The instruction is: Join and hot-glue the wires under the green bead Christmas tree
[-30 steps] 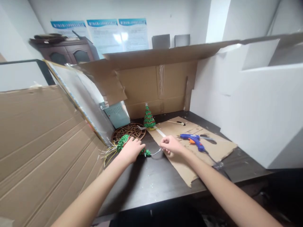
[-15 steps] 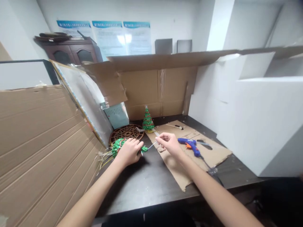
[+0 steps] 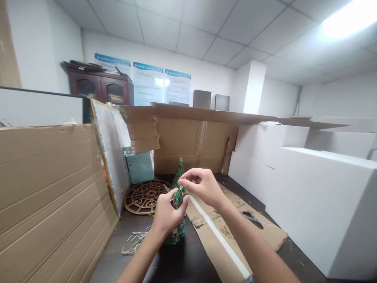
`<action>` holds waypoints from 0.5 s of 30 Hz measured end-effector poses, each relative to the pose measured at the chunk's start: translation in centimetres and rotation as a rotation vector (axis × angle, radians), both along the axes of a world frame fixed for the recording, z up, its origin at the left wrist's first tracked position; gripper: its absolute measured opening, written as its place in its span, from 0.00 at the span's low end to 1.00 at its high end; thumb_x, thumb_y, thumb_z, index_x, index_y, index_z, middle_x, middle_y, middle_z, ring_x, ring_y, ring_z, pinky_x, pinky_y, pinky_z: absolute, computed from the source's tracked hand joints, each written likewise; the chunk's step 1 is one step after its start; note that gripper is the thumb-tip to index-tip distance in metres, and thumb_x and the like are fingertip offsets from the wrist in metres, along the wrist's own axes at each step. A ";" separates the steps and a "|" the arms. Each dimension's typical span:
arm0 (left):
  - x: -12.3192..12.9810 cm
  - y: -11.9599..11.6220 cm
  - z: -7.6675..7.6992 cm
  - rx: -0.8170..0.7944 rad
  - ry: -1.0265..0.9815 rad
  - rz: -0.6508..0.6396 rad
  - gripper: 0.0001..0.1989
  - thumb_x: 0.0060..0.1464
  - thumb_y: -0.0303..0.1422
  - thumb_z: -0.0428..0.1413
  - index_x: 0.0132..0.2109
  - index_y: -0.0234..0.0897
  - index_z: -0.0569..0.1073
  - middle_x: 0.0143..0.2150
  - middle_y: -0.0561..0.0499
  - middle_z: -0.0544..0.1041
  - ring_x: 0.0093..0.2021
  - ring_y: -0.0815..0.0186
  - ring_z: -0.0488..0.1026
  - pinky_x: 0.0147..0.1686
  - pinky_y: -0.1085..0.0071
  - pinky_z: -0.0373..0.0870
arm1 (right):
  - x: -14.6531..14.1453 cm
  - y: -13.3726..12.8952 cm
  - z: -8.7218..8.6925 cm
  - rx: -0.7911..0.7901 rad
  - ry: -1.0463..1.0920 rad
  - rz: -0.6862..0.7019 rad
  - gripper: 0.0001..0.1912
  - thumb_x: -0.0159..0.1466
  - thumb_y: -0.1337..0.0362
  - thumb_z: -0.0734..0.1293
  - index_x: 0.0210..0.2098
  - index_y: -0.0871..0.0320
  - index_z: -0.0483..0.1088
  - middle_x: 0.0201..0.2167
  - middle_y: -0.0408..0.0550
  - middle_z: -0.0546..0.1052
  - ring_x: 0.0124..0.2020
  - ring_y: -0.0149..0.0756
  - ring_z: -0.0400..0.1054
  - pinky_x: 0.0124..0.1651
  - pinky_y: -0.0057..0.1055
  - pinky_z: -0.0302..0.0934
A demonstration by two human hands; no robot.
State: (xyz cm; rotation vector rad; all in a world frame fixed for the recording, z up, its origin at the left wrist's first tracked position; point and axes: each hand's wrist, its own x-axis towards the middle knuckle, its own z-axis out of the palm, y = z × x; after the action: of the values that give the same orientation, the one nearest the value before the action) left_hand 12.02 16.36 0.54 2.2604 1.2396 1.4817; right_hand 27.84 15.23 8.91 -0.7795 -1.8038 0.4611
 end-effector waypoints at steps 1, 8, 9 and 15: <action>-0.1 -0.1 0.0 -0.015 -0.034 -0.029 0.19 0.65 0.46 0.51 0.30 0.38 0.68 0.24 0.54 0.72 0.25 0.67 0.68 0.30 0.72 0.61 | -0.6 0.2 0.0 -0.027 0.005 0.038 0.14 0.62 0.52 0.75 0.33 0.58 0.82 0.25 0.44 0.77 0.26 0.31 0.64 0.28 0.27 0.56; -0.7 -0.8 -0.5 -0.087 -0.227 -0.141 0.14 0.59 0.40 0.55 0.29 0.37 0.70 0.23 0.55 0.71 0.26 0.69 0.65 0.30 0.72 0.61 | -3.0 0.2 -0.9 -0.087 0.009 0.103 0.20 0.65 0.47 0.71 0.34 0.58 0.82 0.28 0.47 0.80 0.29 0.35 0.71 0.31 0.27 0.62; -0.7 -0.8 -0.7 -0.088 -0.230 -0.148 0.14 0.58 0.40 0.56 0.28 0.37 0.69 0.23 0.55 0.71 0.26 0.69 0.65 0.30 0.72 0.60 | -3.2 0.1 -1.2 -0.083 0.024 0.090 0.20 0.65 0.47 0.71 0.34 0.58 0.82 0.28 0.47 0.80 0.28 0.35 0.71 0.31 0.28 0.63; -0.7 -1.1 -1.5 -0.117 -0.222 -0.133 0.15 0.59 0.41 0.56 0.28 0.38 0.68 0.22 0.56 0.70 0.25 0.69 0.64 0.30 0.71 0.58 | -3.5 -0.6 -2.5 -0.069 0.099 0.034 0.18 0.63 0.49 0.73 0.31 0.58 0.80 0.26 0.47 0.79 0.25 0.34 0.71 0.28 0.28 0.65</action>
State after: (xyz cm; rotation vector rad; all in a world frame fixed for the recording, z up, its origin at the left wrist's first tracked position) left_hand 11.32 15.28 -0.98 1.9990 1.0611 1.5200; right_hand 24.32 14.66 6.42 -0.7612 -1.7192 0.5778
